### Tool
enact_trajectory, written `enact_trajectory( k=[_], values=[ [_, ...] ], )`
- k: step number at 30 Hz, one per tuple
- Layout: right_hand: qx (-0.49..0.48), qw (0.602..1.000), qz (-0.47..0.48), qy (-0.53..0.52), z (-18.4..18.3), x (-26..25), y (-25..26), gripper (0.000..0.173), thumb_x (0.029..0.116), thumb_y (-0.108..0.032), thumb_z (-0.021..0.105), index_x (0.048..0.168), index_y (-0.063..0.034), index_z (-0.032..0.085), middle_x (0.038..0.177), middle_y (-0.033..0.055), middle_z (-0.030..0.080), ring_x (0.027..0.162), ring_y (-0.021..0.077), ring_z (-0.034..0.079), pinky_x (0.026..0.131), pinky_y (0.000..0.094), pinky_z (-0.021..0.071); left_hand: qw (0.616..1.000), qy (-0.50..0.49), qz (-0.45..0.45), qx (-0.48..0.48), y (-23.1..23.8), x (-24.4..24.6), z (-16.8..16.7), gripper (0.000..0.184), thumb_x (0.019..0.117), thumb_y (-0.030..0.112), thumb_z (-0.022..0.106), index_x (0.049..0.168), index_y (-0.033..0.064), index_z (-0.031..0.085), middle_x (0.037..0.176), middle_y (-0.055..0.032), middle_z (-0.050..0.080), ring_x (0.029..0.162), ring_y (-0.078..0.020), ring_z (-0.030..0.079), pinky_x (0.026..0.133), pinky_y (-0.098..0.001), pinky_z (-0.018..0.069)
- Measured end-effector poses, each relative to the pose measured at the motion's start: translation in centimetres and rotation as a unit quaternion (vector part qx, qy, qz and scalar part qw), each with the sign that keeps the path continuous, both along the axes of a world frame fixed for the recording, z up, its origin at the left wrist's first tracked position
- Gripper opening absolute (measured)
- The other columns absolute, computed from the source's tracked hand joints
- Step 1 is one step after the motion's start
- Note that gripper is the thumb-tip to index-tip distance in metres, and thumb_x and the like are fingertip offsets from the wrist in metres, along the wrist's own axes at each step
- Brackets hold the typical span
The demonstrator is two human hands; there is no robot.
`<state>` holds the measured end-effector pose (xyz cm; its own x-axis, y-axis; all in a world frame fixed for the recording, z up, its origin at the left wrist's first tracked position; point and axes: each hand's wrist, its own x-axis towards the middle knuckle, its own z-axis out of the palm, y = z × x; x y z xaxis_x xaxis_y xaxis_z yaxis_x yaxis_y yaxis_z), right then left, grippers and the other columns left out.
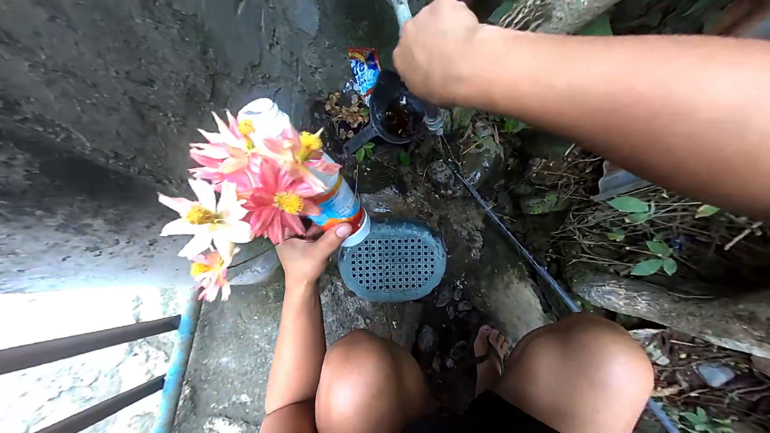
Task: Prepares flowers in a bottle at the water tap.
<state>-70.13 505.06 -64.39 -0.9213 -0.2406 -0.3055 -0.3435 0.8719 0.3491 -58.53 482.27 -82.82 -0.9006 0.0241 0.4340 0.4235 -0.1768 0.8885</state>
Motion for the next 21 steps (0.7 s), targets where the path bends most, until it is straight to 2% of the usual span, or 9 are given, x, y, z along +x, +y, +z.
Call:
enact_trajectory(
  k=[4, 7, 10, 14, 15, 17, 18, 19, 21],
  values=[
    [0.057, 0.991, 0.119, 0.0, -0.2, -1.3, 1.2, 0.015, 0.0997, -0.002, 0.051, 0.1, 0.0085, 0.062, 0.1, 0.027, 0.063, 0.104, 0.0479, 0.061, 0.081, 0.0616, 0.0477, 1.0, 0.01, 0.003, -0.01, -0.3, 0.6, 0.7, 0.054, 0.0743, 0.042, 0.09, 0.118, 0.0289, 0.06, 0.106, 0.0213, 0.071, 0.093, 0.0042, 0.068, 0.086, -0.0195, 0.0589],
    [-0.014, 0.999, 0.034, -0.016, -0.1, -0.4, 0.6, 0.021, 0.1044, -0.006, 0.047, 0.106, 0.0093, 0.061, 0.102, 0.0289, 0.061, 0.103, 0.0488, 0.061, 0.078, 0.0634, 0.0486, 0.999, 0.028, 0.017, -0.013, -0.7, 0.4, 0.0, 0.054, 0.0742, 0.041, 0.09, 0.117, 0.0269, 0.061, 0.106, 0.019, 0.072, 0.094, 0.002, 0.069, 0.087, -0.0224, 0.059],
    [-0.082, 0.996, -0.039, 0.012, -1.0, -0.2, 0.3, 0.023, 0.1022, -0.008, 0.05, 0.11, 0.0093, 0.062, 0.11, 0.0311, 0.062, 0.106, 0.05, 0.062, 0.078, 0.0654, 0.0493, 0.999, 0.032, 0.014, -0.009, -0.4, -0.2, -0.4, 0.053, 0.0741, 0.042, 0.09, 0.118, 0.0276, 0.063, 0.108, 0.0174, 0.072, 0.096, 0.0, 0.069, 0.089, -0.0243, 0.0586],
    [-0.161, 0.984, -0.071, -0.005, 0.0, 0.0, 1.0, 0.028, 0.1038, -0.014, 0.053, 0.118, 0.008, 0.062, 0.12, 0.029, 0.062, 0.115, 0.0467, 0.06, 0.087, 0.0653, 0.0487, 1.0, 0.022, 0.018, -0.008, 0.7, -0.9, -0.4, 0.06, 0.0728, 0.042, 0.091, 0.12, 0.0241, 0.059, 0.11, 0.0147, 0.072, 0.101, -0.0031, 0.069, 0.091, -0.0275, 0.0589],
    [-0.212, 0.974, -0.073, -0.014, 0.2, -0.4, 2.2, 0.033, 0.1053, -0.024, 0.054, 0.116, 0.0062, 0.064, 0.113, 0.0257, 0.064, 0.107, 0.0419, 0.063, 0.086, 0.0617, 0.0491, 1.0, 0.023, 0.01, -0.006, 0.9, -1.0, -0.4, 0.059, 0.0734, 0.042, 0.091, 0.12, 0.0242, 0.059, 0.111, 0.0139, 0.072, 0.102, -0.0039, 0.069, 0.093, -0.0285, 0.0588],
    [-0.346, 0.932, -0.104, -0.022, -0.1, -1.7, 5.3, 0.049, 0.1034, -0.049, 0.055, 0.108, -0.002, 0.067, 0.09, 0.0102, 0.064, 0.077, 0.02, 0.059, 0.07, 0.0402, 0.0496, 0.999, 0.031, -0.01, -0.002, 1.2, -1.2, -0.2, 0.059, 0.0736, 0.04, 0.091, 0.121, 0.0248, 0.06, 0.113, 0.0129, 0.072, 0.104, -0.0048, 0.069, 0.094, -0.0296, 0.0587],
    [-0.407, 0.902, -0.138, -0.026, 0.2, -1.9, 6.6, 0.053, 0.1022, -0.054, 0.054, 0.114, -0.0042, 0.068, 0.089, 0.0077, 0.065, 0.075, 0.0146, 0.058, 0.07, 0.0335, 0.0501, 0.999, 0.031, -0.015, -0.012, 1.3, -1.0, 0.2, 0.061, 0.0733, 0.041, 0.091, 0.123, 0.0258, 0.059, 0.114, 0.0139, 0.072, 0.104, -0.0041, 0.069, 0.094, -0.029, 0.0584],
    [-0.446, 0.881, -0.153, -0.033, 1.0, -1.5, 7.6, 0.053, 0.1041, -0.05, 0.053, 0.122, -0.0026, 0.066, 0.097, 0.0113, 0.067, 0.082, 0.0148, 0.06, 0.078, 0.0316, 0.0517, 0.999, 0.024, -0.018, -0.033, 1.6, -0.8, 1.0, 0.063, 0.0731, 0.043, 0.091, 0.125, 0.028, 0.057, 0.115, 0.0167, 0.07, 0.105, -0.0019, 0.068, 0.095, -0.0271, 0.0579],
    [-0.454, 0.886, -0.095, -0.021, 4.1, 0.1, 9.7, 0.042, 0.1043, -0.038, 0.058, 0.114, 0.0024, 0.066, 0.094, 0.0126, 0.064, 0.083, 0.015, 0.059, 0.08, 0.0323, 0.0485, 0.997, -0.009, -0.021, -0.07, 2.7, 0.1, 3.7, 0.06, 0.0723, 0.046, 0.09, 0.123, 0.0349, 0.06, 0.113, 0.0238, 0.07, 0.103, 0.0048, 0.067, 0.091, -0.0203, 0.0576]
  ],
)
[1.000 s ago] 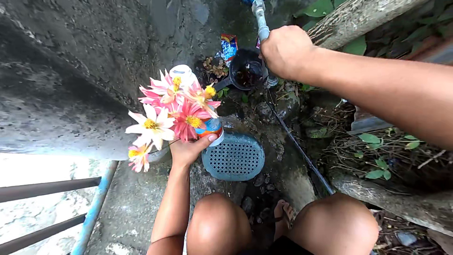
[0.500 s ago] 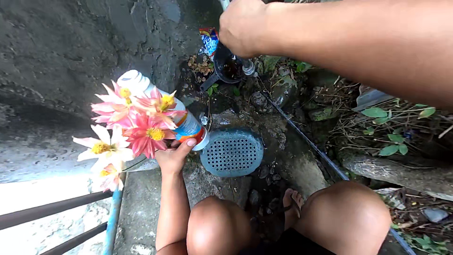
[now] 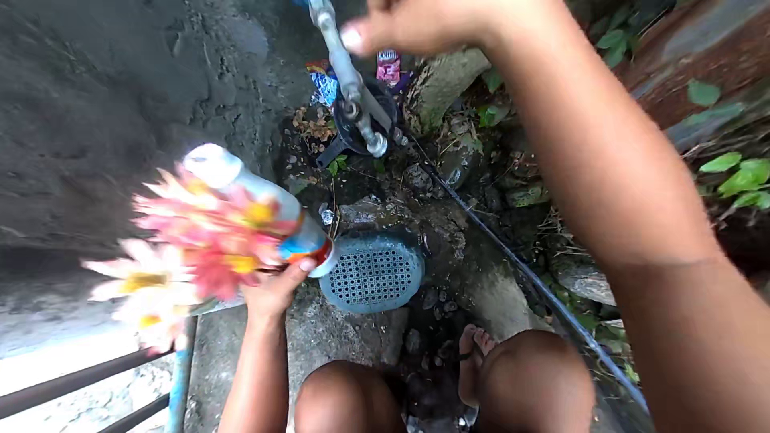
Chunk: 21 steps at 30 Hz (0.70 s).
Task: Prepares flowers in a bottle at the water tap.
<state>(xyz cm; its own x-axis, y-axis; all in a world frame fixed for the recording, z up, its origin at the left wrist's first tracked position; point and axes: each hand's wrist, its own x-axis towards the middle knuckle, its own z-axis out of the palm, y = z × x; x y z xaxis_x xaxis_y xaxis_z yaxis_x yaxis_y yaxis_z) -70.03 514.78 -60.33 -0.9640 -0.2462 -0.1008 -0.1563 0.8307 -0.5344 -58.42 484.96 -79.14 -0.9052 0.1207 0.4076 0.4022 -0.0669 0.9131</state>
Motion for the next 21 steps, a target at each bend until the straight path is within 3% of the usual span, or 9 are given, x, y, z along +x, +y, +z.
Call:
enact_trajectory(
  k=[1, 3, 5, 7, 10, 12, 15, 17, 21],
  values=[
    [0.007, 0.999, 0.046, 0.011, 1.3, 0.8, 1.2, 0.04, 0.1018, -0.039, 0.062, 0.108, 0.0005, 0.066, 0.089, 0.0092, 0.063, 0.079, 0.0146, 0.058, 0.077, 0.0355, 0.0486, 1.0, -0.025, 0.0, -0.015, 0.5, 0.5, 1.5, 0.057, 0.0718, 0.046, 0.09, 0.121, 0.0356, 0.062, 0.11, 0.0253, 0.07, 0.099, 0.0069, 0.067, 0.087, -0.0182, 0.058],
    [-0.04, 0.991, 0.126, -0.015, 3.0, 3.2, 2.6, 0.038, 0.0943, -0.04, 0.07, 0.103, -0.003, 0.07, 0.088, 0.0076, 0.067, 0.079, 0.0169, 0.065, 0.075, 0.0409, 0.0555, 0.997, -0.077, -0.007, -0.031, 1.6, 1.5, 5.1, 0.06, 0.0707, 0.046, 0.091, 0.12, 0.0255, 0.062, 0.105, 0.0223, 0.071, 0.096, 0.0056, 0.067, 0.086, -0.02, 0.0585],
    [-0.117, 0.979, 0.144, -0.087, 4.9, 6.9, 2.3, 0.045, 0.0874, -0.035, 0.079, 0.116, -0.0021, 0.069, 0.107, 0.014, 0.069, 0.096, 0.0247, 0.068, 0.083, 0.0461, 0.0586, 0.992, -0.125, -0.027, -0.021, 3.1, 2.3, 9.4, 0.065, 0.0692, 0.045, 0.092, 0.119, 0.0144, 0.062, 0.101, 0.0167, 0.073, 0.093, 0.0026, 0.069, 0.085, -0.023, 0.0601],
    [-0.229, 0.959, 0.096, -0.135, 6.6, 11.2, 1.0, 0.062, 0.0801, -0.027, 0.085, 0.132, -0.0025, 0.062, 0.128, 0.0171, 0.064, 0.111, 0.0279, 0.065, 0.086, 0.0471, 0.058, 0.985, -0.163, -0.047, -0.013, 4.6, 3.2, 14.4, 0.064, 0.0695, 0.044, 0.092, 0.113, 0.0067, 0.063, 0.097, 0.0128, 0.074, 0.088, 0.0015, 0.07, 0.081, -0.0231, 0.0609],
    [-0.405, 0.896, 0.023, -0.18, 9.6, 16.1, -1.8, 0.078, 0.0822, -0.029, 0.082, 0.147, -0.0018, 0.047, 0.142, 0.0106, 0.057, 0.123, 0.0157, 0.061, 0.095, 0.0358, 0.0576, 0.974, -0.212, -0.083, -0.009, 5.9, 4.8, 22.9, 0.04, 0.0735, 0.029, 0.089, 0.099, 0.0037, 0.071, 0.087, 0.0087, 0.075, 0.078, 0.0008, 0.07, 0.072, -0.0219, 0.0606],
    [-0.517, 0.836, -0.04, -0.18, 13.3, 18.6, -4.4, 0.086, 0.0834, -0.028, 0.081, 0.148, 0.0063, 0.036, 0.136, 0.0105, 0.06, 0.12, 0.0147, 0.064, 0.098, 0.0343, 0.0577, 0.962, -0.254, -0.094, -0.021, 5.8, 6.0, 28.6, 0.031, 0.0764, 0.021, 0.086, 0.096, 0.0016, 0.072, 0.081, 0.0051, 0.074, 0.073, -0.0011, 0.069, 0.069, -0.0227, 0.0599],
    [-0.606, 0.769, -0.076, -0.188, 20.8, 21.2, -7.7, 0.087, 0.0832, -0.018, 0.08, 0.149, 0.0055, 0.029, 0.13, 0.0061, 0.064, 0.116, 0.0122, 0.065, 0.102, 0.0333, 0.055, 0.948, -0.294, -0.112, -0.041, 4.2, 8.4, 37.0, 0.038, 0.0812, 0.026, 0.083, 0.103, -0.0022, 0.07, 0.085, 0.0014, 0.074, 0.076, -0.0025, 0.069, 0.074, -0.0245, 0.0601],
    [-0.641, 0.737, -0.071, -0.201, 26.1, 22.3, -9.6, 0.076, 0.0823, -0.009, 0.078, 0.145, 0.0016, 0.036, 0.124, 0.002, 0.068, 0.112, 0.0114, 0.067, 0.101, 0.0336, 0.056, 0.946, -0.293, -0.137, -0.033, 2.1, 9.9, 42.7, 0.043, 0.0807, 0.028, 0.085, 0.106, -0.003, 0.069, 0.088, 0.0013, 0.074, 0.079, -0.0027, 0.07, 0.075, -0.0245, 0.0602],
    [-0.668, 0.713, -0.052, -0.206, 35.0, 23.8, -13.1, 0.058, 0.0776, -0.005, 0.08, 0.13, -0.0065, 0.055, 0.113, -0.0052, 0.074, 0.105, 0.008, 0.07, 0.097, 0.0322, 0.0579, 0.942, -0.298, -0.147, -0.04, -3.0, 12.0, 53.7, 0.083, 0.0693, 0.043, 0.09, 0.124, -0.0086, 0.054, 0.098, 0.0028, 0.07, 0.085, 0.002, 0.066, 0.078, -0.0204, 0.0574]
  ],
)
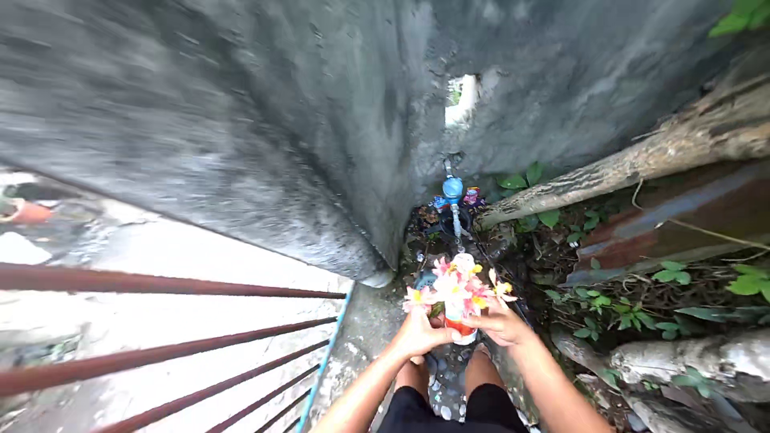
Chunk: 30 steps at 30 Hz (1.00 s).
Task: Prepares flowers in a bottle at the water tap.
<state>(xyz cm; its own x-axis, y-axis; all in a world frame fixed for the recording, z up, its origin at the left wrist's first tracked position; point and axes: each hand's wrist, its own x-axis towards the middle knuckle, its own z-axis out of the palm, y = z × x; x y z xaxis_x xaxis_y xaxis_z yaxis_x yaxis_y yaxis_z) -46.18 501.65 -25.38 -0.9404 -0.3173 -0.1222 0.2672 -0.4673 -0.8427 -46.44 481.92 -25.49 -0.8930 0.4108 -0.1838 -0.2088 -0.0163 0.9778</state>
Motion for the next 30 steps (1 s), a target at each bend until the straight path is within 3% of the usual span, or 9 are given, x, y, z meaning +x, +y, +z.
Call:
enact_trajectory(
  k=[2, 3, 5, 9, 13, 16, 18, 22, 30],
  values=[
    [0.005, 0.999, 0.016, 0.033, 2.9, 0.0, -1.4, 0.065, 0.0782, -0.008, 0.08, 0.135, -0.0052, 0.049, 0.117, -0.0019, 0.072, 0.108, 0.0113, 0.069, 0.098, 0.0347, 0.0574, 0.999, 0.021, -0.002, 0.025, -2.7, 0.7, 3.3, 0.095, 0.0776, 0.068, 0.072, 0.134, -0.004, 0.047, 0.086, 0.0111, 0.058, 0.069, 0.0073, 0.05, 0.061, -0.014, 0.0439],
    [0.014, 0.997, 0.036, 0.062, 3.9, -0.3, -1.7, 0.073, 0.0802, -0.011, 0.08, 0.142, -0.0034, 0.041, 0.124, 0.002, 0.069, 0.112, 0.0147, 0.067, 0.101, 0.0372, 0.0561, 0.998, 0.01, 0.006, 0.057, -4.0, 1.2, 4.6, 0.092, 0.0812, 0.079, 0.061, 0.133, 0.0038, 0.048, 0.077, 0.0144, 0.052, 0.06, 0.0068, 0.043, 0.052, -0.0135, 0.0363],
    [0.044, 0.992, 0.067, 0.097, 5.6, -0.6, -2.5, 0.083, 0.0798, -0.015, 0.081, 0.147, -0.001, 0.034, 0.131, 0.0109, 0.064, 0.118, 0.0225, 0.065, 0.102, 0.0416, 0.0549, 0.993, -0.01, 0.044, 0.106, -6.7, 3.1, 7.1, 0.093, 0.0816, 0.09, 0.04, 0.13, 0.0115, 0.052, 0.07, 0.0161, 0.048, 0.054, 0.0053, 0.038, 0.046, -0.0136, 0.0316],
    [0.087, 0.968, 0.183, 0.149, 8.1, -0.2, -4.3, 0.083, 0.0769, -0.02, 0.083, 0.144, -0.0006, 0.039, 0.142, 0.0179, 0.057, 0.124, 0.0301, 0.062, 0.102, 0.0445, 0.0548, 0.974, 0.003, 0.201, 0.103, -10.0, 10.0, 11.4, 0.054, 0.1048, 0.059, 0.034, 0.116, 0.0126, 0.059, 0.073, 0.014, 0.05, 0.056, 0.0036, 0.042, 0.049, -0.0132, 0.036],
    [0.057, 0.91, 0.359, 0.201, 8.7, 0.9, -9.2, 0.081, 0.0774, -0.025, 0.086, 0.14, 0.0012, 0.042, 0.14, 0.0177, 0.058, 0.125, 0.0306, 0.061, 0.103, 0.0452, 0.0542, 0.907, 0.048, 0.386, 0.162, -11.3, 18.1, 14.8, 0.028, 0.1075, 0.038, 0.042, 0.096, 0.0168, 0.056, 0.077, 0.009, 0.055, 0.065, -0.0022, 0.054, 0.061, -0.0189, 0.0481],
    [0.033, 0.855, 0.477, 0.199, 9.0, 4.3, -14.1, 0.081, 0.0766, -0.025, 0.087, 0.14, 0.0001, 0.043, 0.135, 0.0179, 0.062, 0.122, 0.0311, 0.063, 0.102, 0.0453, 0.0551, 0.851, 0.12, 0.47, 0.201, -12.1, 24.7, 17.0, 0.026, 0.1079, 0.032, 0.04, 0.097, 0.0198, 0.061, 0.095, 0.0036, 0.064, 0.089, -0.0111, 0.064, 0.084, -0.0311, 0.0558],
    [-0.003, 0.81, 0.552, 0.197, 9.5, 7.3, -17.9, 0.078, 0.0777, -0.022, 0.086, 0.139, -0.0006, 0.043, 0.132, 0.0175, 0.063, 0.121, 0.0309, 0.064, 0.102, 0.0456, 0.0556, 0.817, 0.174, 0.511, 0.204, -12.9, 29.0, 19.0, 0.025, 0.1089, 0.03, 0.041, 0.101, 0.0195, 0.062, 0.101, 0.0009, 0.063, 0.097, -0.0143, 0.064, 0.091, -0.035, 0.0557],
    [-0.057, 0.708, 0.677, 0.192, 10.7, 15.0, -25.0, 0.072, 0.0797, -0.019, 0.086, 0.137, -0.0022, 0.046, 0.127, 0.0152, 0.066, 0.117, 0.0282, 0.066, 0.101, 0.0446, 0.0559, 0.714, 0.243, 0.637, 0.16, -13.4, 37.4, 22.7, 0.016, 0.1076, 0.02, 0.047, 0.11, 0.0175, 0.063, 0.094, 0.0001, 0.065, 0.086, -0.0126, 0.066, 0.083, -0.0327, 0.059],
    [-0.1, 0.504, 0.831, 0.211, 12.9, 33.7, -35.1, 0.074, 0.0791, -0.019, 0.086, 0.139, -0.0026, 0.047, 0.126, 0.0131, 0.066, 0.114, 0.0251, 0.067, 0.099, 0.0438, 0.0572, 0.532, 0.298, 0.789, 0.079, -13.2, 53.2, 23.7, 0.02, 0.1096, 0.018, 0.04, 0.113, 0.0192, 0.059, 0.094, 0.0036, 0.059, 0.076, -0.0046, 0.057, 0.069, -0.0197, 0.0525]
  ],
)
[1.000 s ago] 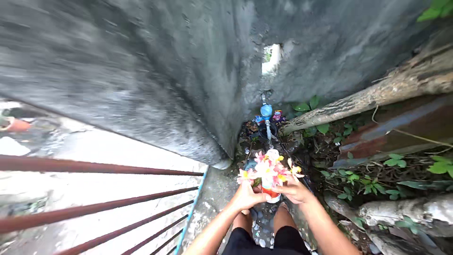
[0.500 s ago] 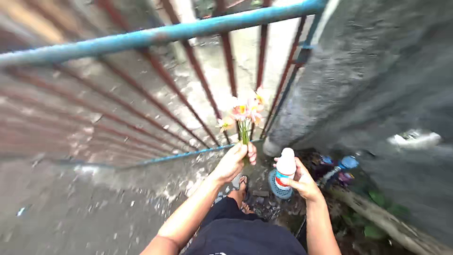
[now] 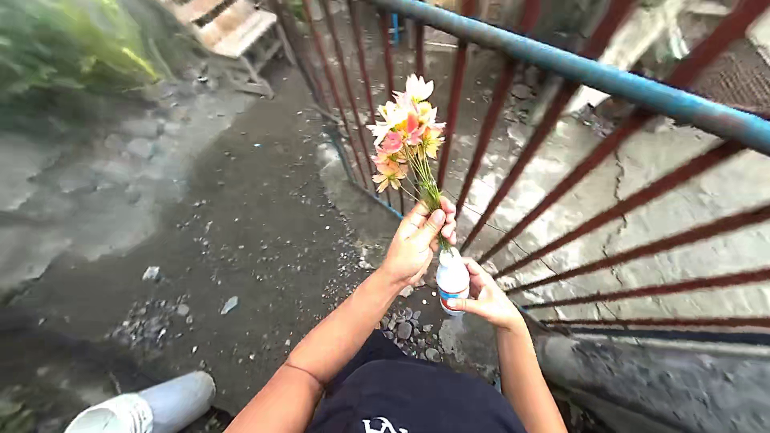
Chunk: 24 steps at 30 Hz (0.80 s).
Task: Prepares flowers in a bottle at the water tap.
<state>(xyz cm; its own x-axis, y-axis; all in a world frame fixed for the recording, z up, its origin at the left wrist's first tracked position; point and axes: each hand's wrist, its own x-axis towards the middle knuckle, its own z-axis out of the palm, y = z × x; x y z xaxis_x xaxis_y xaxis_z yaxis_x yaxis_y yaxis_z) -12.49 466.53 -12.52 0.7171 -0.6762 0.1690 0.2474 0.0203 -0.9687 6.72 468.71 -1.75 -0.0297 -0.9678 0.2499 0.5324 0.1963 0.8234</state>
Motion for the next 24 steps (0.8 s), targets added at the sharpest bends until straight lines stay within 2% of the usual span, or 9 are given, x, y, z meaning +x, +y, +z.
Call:
enact_trajectory(
  k=[4, 9, 13, 15, 19, 24],
  values=[
    [-0.007, 0.996, 0.091, 0.004, 0.0, 11.5, -4.4, 0.073, 0.0797, -0.019, 0.086, 0.139, -0.0017, 0.046, 0.126, 0.0128, 0.066, 0.114, 0.024, 0.067, 0.099, 0.0428, 0.057, 0.995, -0.004, 0.096, -0.001, -1.3, 10.0, -0.1, 0.021, 0.11, 0.018, 0.037, 0.113, 0.0203, 0.058, 0.092, 0.0041, 0.056, 0.069, -0.0021, 0.052, 0.06, -0.0152, 0.0464],
    [-0.02, 0.982, 0.186, -0.012, 0.2, 26.7, -9.1, 0.074, 0.0807, -0.019, 0.085, 0.139, 0.0006, 0.045, 0.127, 0.0133, 0.066, 0.114, 0.0244, 0.067, 0.1, 0.0436, 0.0565, 0.981, -0.028, 0.191, -0.001, -3.0, 23.6, 0.4, 0.021, 0.11, 0.017, 0.037, 0.112, 0.0173, 0.058, 0.09, 0.0037, 0.055, 0.069, -0.0029, 0.05, 0.059, -0.0158, 0.0436],
    [-0.018, 0.967, 0.254, 0.005, 0.3, 37.4, -11.7, 0.072, 0.0819, -0.02, 0.084, 0.14, -0.0015, 0.045, 0.126, 0.0109, 0.066, 0.113, 0.0214, 0.067, 0.099, 0.0416, 0.0569, 0.965, -0.064, 0.255, 0.0, -3.0, 33.3, 0.2, 0.022, 0.11, 0.018, 0.036, 0.112, 0.0181, 0.058, 0.086, 0.0044, 0.054, 0.066, -0.0024, 0.048, 0.057, -0.0153, 0.0419],
    [-0.02, 0.962, 0.271, 0.017, 0.2, 41.3, -12.7, 0.07, 0.0817, -0.02, 0.084, 0.138, -0.0036, 0.047, 0.124, 0.0099, 0.067, 0.111, 0.0205, 0.068, 0.098, 0.0416, 0.0575, 0.956, -0.076, 0.282, 0.008, -2.9, 36.7, 0.1, 0.022, 0.1099, 0.018, 0.036, 0.112, 0.0178, 0.058, 0.086, 0.0036, 0.054, 0.065, -0.0029, 0.048, 0.056, -0.0155, 0.0417],
    [-0.008, 0.946, 0.323, 0.026, 0.4, 47.9, -15.4, 0.072, 0.0833, -0.021, 0.084, 0.141, -0.0029, 0.045, 0.126, 0.0116, 0.066, 0.112, 0.0223, 0.067, 0.099, 0.0424, 0.057, 0.943, -0.067, 0.326, -0.011, -4.5, 43.2, -0.5, 0.021, 0.1092, 0.016, 0.041, 0.113, 0.0131, 0.061, 0.088, 0.0011, 0.058, 0.067, -0.0043, 0.055, 0.059, -0.0167, 0.049],
    [-0.014, 0.943, 0.332, 0.03, -0.4, 54.9, -20.6, 0.072, 0.0841, -0.019, 0.083, 0.14, 0.0013, 0.043, 0.126, 0.0131, 0.065, 0.112, 0.0211, 0.067, 0.099, 0.0408, 0.0568, 0.93, -0.078, 0.359, 0.0, -9.7, 49.7, -1.7, 0.022, 0.1081, 0.012, 0.042, 0.113, 0.0095, 0.063, 0.087, 0.0003, 0.059, 0.068, -0.0047, 0.055, 0.06, -0.0168, 0.0483]
  ],
)
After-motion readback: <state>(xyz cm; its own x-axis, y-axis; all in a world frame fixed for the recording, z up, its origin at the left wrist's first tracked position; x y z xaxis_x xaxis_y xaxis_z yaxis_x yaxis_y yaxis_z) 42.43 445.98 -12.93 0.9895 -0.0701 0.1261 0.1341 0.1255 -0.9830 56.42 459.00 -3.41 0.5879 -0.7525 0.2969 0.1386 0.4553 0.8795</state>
